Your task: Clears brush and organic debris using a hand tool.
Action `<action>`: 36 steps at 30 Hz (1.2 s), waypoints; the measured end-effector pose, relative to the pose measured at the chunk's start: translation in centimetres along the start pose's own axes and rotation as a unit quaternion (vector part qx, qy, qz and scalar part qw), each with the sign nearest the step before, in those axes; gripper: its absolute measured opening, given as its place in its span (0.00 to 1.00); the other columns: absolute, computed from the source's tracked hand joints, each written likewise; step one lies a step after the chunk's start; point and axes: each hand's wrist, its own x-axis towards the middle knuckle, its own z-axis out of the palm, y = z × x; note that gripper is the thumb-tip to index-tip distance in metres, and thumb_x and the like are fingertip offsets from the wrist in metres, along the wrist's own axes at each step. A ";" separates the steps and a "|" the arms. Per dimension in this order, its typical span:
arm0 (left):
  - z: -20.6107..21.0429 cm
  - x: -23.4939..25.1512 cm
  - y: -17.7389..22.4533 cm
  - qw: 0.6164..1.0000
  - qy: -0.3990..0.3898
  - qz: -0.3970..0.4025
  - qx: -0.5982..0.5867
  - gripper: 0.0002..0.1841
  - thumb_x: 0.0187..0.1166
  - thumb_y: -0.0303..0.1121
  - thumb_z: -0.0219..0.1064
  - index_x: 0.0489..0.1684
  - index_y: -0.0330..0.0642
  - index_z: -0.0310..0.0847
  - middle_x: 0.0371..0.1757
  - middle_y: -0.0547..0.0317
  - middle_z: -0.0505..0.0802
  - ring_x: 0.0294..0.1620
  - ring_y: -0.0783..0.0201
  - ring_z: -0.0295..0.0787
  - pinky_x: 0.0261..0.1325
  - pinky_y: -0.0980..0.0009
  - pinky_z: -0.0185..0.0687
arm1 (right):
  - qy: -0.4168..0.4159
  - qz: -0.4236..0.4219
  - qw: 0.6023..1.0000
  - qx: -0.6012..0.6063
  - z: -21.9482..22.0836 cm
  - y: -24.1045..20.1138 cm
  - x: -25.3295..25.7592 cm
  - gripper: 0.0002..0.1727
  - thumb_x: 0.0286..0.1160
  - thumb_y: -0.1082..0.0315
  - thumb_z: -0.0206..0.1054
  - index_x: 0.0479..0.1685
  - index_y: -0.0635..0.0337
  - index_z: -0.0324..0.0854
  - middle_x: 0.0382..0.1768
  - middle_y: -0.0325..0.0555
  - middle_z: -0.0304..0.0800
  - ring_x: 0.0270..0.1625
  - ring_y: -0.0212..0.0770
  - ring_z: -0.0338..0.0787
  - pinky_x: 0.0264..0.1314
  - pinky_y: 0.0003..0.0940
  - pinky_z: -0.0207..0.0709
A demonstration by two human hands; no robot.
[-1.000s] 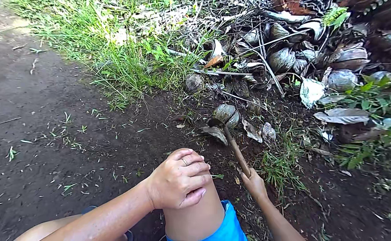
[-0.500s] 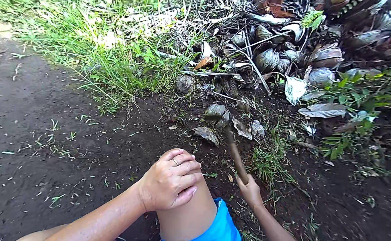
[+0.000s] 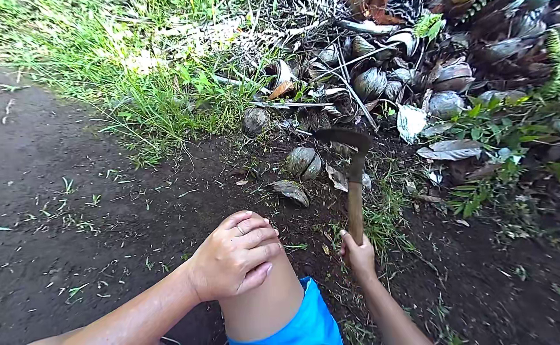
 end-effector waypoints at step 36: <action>0.4 1.0 -0.1 1.000 -0.008 0.010 -0.013 0.20 0.88 0.47 0.48 0.60 0.61 0.89 0.67 0.65 0.93 0.79 0.59 0.80 0.87 0.55 0.62 | -0.094 0.270 0.956 -0.061 5.9 3.2 0.8 0.23 0.90 0.50 0.59 0.63 0.64 0.71 0.24 0.45 0.76 0.19 0.39 0.80 0.25 0.39 0.82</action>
